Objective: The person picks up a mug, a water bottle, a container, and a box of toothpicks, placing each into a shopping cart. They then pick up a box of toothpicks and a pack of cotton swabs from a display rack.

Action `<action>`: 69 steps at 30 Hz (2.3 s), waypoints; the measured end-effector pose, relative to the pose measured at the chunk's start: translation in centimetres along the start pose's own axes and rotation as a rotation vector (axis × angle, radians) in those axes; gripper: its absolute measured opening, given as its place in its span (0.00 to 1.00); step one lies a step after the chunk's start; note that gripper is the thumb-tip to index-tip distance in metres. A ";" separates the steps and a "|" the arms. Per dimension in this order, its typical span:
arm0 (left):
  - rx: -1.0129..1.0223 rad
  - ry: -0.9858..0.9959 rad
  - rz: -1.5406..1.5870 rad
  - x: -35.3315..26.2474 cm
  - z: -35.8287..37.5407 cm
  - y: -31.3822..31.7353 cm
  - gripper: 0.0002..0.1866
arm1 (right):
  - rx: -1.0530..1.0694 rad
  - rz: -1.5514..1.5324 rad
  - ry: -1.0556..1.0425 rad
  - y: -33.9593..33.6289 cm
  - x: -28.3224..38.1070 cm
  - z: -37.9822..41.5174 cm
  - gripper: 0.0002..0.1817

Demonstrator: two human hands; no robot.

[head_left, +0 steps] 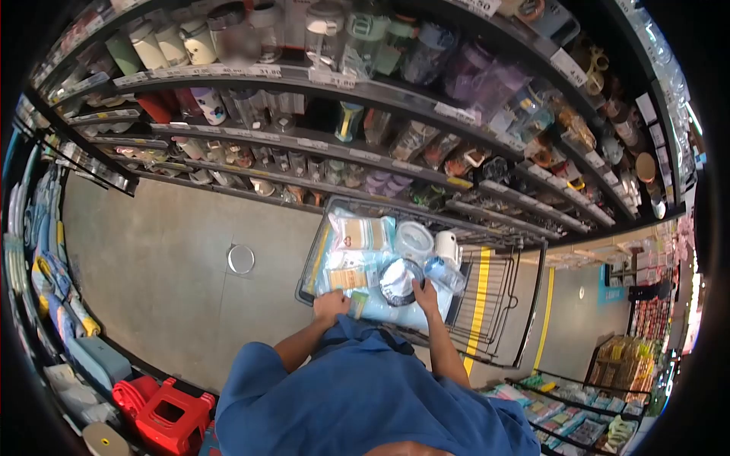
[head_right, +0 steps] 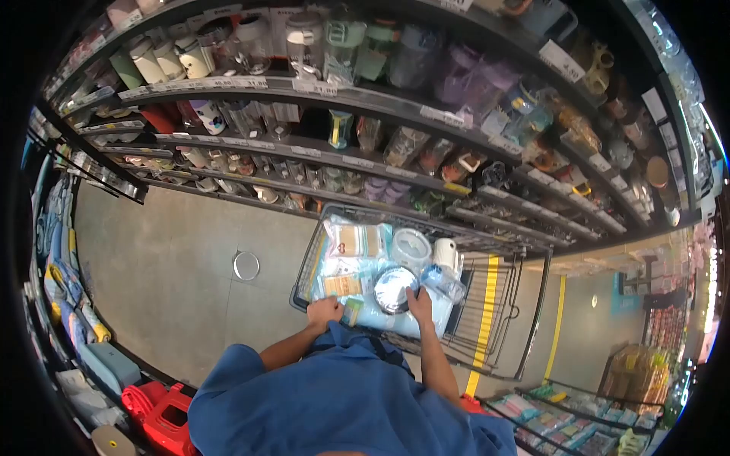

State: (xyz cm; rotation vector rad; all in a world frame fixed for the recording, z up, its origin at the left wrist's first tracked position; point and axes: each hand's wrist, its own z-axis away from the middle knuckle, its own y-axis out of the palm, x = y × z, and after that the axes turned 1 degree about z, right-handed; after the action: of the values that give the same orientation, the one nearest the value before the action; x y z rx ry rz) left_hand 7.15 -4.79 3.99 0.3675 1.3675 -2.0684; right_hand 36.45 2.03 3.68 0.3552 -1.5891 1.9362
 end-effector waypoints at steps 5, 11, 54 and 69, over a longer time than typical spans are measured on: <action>0.022 -0.001 -0.029 0.0 -0.2 0.1 0.16 | 0.160 -0.012 0.019 -0.6 1.6 0.5 0.31; 0.013 -0.031 -0.025 -0.2 -0.4 0.0 0.16 | 0.323 -0.153 0.084 -0.1 2.2 2.0 0.32; -0.308 0.619 0.712 -22.3 -24.7 -16.6 0.42 | -0.150 -0.048 -0.613 -9.4 26.1 -19.4 0.38; -0.220 0.564 0.964 -18.3 -3.1 -7.9 0.42 | -0.324 0.007 -0.660 -11.0 18.4 2.8 0.41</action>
State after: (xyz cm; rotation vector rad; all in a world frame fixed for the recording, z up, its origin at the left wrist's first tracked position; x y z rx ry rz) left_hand 15.81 6.40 18.31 1.2854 1.3028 -1.0339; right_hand 28.19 5.57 23.36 0.9151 -2.2736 1.6019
